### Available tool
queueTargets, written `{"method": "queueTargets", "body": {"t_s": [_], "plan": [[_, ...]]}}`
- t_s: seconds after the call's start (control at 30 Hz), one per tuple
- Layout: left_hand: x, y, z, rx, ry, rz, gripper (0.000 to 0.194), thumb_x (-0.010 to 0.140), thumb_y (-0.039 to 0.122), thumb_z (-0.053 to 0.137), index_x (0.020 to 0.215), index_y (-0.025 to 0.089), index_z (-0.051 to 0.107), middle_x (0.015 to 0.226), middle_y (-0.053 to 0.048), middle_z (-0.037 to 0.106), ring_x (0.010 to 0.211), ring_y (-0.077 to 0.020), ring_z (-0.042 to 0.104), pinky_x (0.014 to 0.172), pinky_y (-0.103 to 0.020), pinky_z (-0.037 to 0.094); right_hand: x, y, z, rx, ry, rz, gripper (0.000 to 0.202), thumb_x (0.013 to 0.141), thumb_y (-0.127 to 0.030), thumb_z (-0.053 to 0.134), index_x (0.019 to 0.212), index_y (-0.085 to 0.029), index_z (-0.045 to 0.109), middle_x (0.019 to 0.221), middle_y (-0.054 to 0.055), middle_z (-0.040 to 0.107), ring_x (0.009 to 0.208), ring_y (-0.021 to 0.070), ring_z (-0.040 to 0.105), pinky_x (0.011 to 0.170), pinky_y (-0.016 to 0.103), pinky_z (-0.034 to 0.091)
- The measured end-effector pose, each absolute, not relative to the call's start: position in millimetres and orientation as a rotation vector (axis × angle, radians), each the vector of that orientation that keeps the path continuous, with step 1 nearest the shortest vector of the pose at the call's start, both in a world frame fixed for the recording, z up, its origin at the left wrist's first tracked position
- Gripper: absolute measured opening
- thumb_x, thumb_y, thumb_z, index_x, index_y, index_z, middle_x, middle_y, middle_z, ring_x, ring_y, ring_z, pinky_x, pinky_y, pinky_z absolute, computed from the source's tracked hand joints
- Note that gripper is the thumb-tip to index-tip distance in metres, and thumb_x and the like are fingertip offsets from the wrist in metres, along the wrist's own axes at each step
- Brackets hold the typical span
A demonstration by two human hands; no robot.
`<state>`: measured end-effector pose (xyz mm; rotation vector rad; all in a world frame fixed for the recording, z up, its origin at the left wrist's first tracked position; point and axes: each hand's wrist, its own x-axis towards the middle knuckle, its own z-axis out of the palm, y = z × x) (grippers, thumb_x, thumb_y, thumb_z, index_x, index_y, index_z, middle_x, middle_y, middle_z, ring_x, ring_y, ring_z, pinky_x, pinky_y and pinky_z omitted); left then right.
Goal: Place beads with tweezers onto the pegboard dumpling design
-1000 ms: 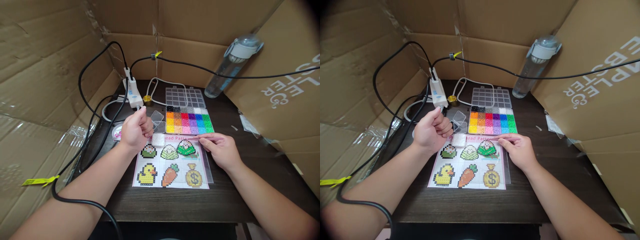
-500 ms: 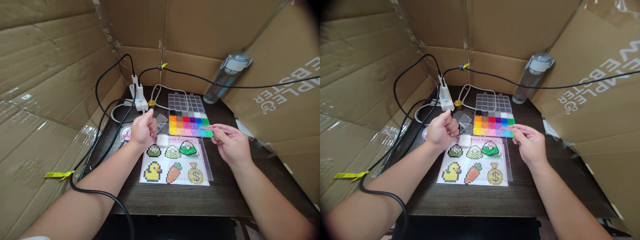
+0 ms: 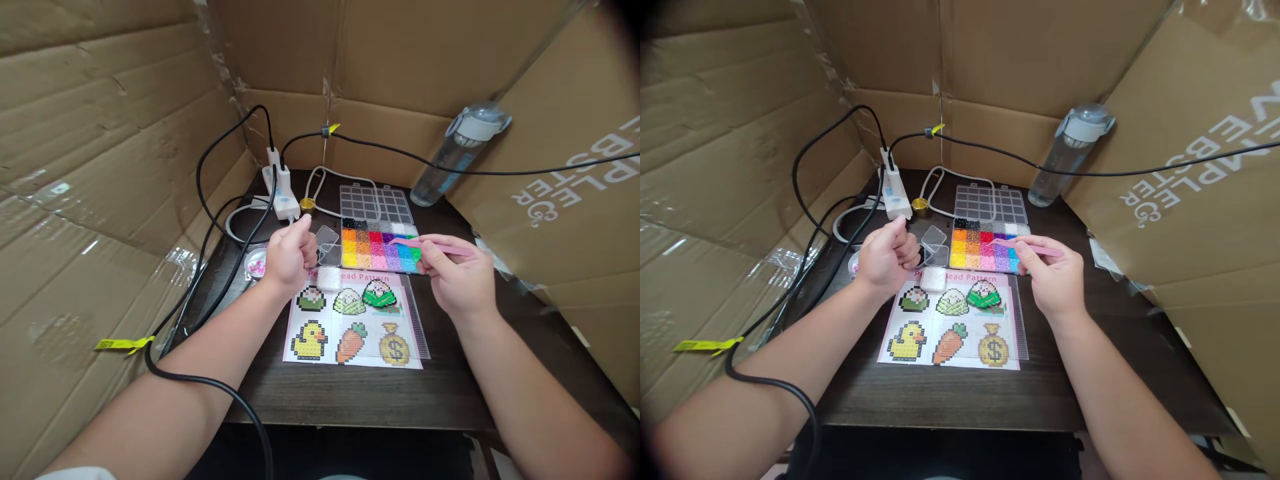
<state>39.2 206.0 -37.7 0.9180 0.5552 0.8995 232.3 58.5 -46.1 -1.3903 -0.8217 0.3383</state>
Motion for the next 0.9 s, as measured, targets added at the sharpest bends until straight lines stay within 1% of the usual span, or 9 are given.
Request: {"method": "queueTargets", "body": {"t_s": [0.17,0.3,0.5,0.63,0.67,0.73,0.83,0.9], "plan": [[41,204,-37,0.919,0.59,0.873,0.053,0.087,0.032,0.056,0.051,0.019,0.02,0.044,0.007,0.019,0.037,-0.0047,0.02,0.038,-0.02,0.02,239,56,-63,-1.472,-0.856,0.328,0.024,0.078,-0.041,0.075,0.086,-0.019,0.071,0.072,0.004,0.069,0.05,0.0127,0.053,0.048,0.029,0.044],[41,204,-35,0.918,0.598,0.881,0.053,0.088,0.031,0.055,0.05,0.018,0.02,0.045,0.007,0.018,0.037,-0.0048,0.02,0.038,-0.02,0.021,241,54,-65,-1.456,-0.859,0.325,0.023,0.079,-0.04,0.074,0.088,-0.019,0.069,0.067,0.003,0.067,0.051,0.0142,0.056,0.047,0.029,0.044],[41,205,-36,0.927,0.6,0.873,0.052,0.088,0.031,0.054,0.051,0.019,0.02,0.045,0.007,0.018,0.037,-0.0048,0.02,0.038,-0.02,0.02,238,50,-64,-1.448,-0.855,0.42,0.022,0.078,-0.037,0.075,0.091,-0.019,0.07,0.071,0.004,0.07,0.052,0.0142,0.058,0.048,0.029,0.046],[41,205,-39,0.949,0.573,0.885,0.052,0.087,0.032,0.055,0.05,0.019,0.02,0.045,0.007,0.018,0.038,-0.0049,0.02,0.038,-0.02,0.02,234,47,-62,-1.435,-0.926,0.521,0.019,0.078,-0.034,0.076,0.091,-0.021,0.074,0.074,0.004,0.072,0.054,0.0149,0.061,0.053,0.031,0.052],[40,205,-39,0.954,0.567,0.888,0.053,0.086,0.033,0.056,0.051,0.019,0.02,0.045,0.007,0.018,0.038,-0.005,0.02,0.038,-0.02,0.02,233,47,-62,-1.448,-0.95,0.526,0.017,0.078,-0.033,0.076,0.091,-0.022,0.075,0.076,0.004,0.073,0.057,0.0157,0.063,0.055,0.031,0.054],[40,204,-39,0.957,0.564,0.889,0.053,0.085,0.034,0.057,0.051,0.019,0.019,0.044,0.007,0.018,0.038,-0.005,0.019,0.038,-0.02,0.019,228,47,-59,-1.474,-1.041,0.519,0.014,0.078,-0.03,0.075,0.09,-0.023,0.076,0.085,0.004,0.075,0.071,0.0186,0.069,0.065,0.033,0.058],[40,204,-40,0.958,0.563,0.885,0.055,0.083,0.037,0.06,0.051,0.019,0.02,0.045,0.007,0.018,0.038,-0.0047,0.019,0.039,-0.02,0.018,218,49,-57,-1.456,-1.211,0.479,0.009,0.081,-0.025,0.072,0.088,-0.024,0.077,0.099,0.005,0.075,0.093,0.0208,0.071,0.082,0.034,0.06],[40,203,-41,0.962,0.551,0.886,0.054,0.083,0.038,0.061,0.051,0.02,0.021,0.045,0.007,0.018,0.038,-0.0047,0.019,0.039,-0.021,0.017,209,52,-58,-1.463,-1.282,0.451,0.008,0.082,-0.024,0.071,0.089,-0.024,0.077,0.1,0.005,0.075,0.095,0.0201,0.071,0.084,0.034,0.06]]}}
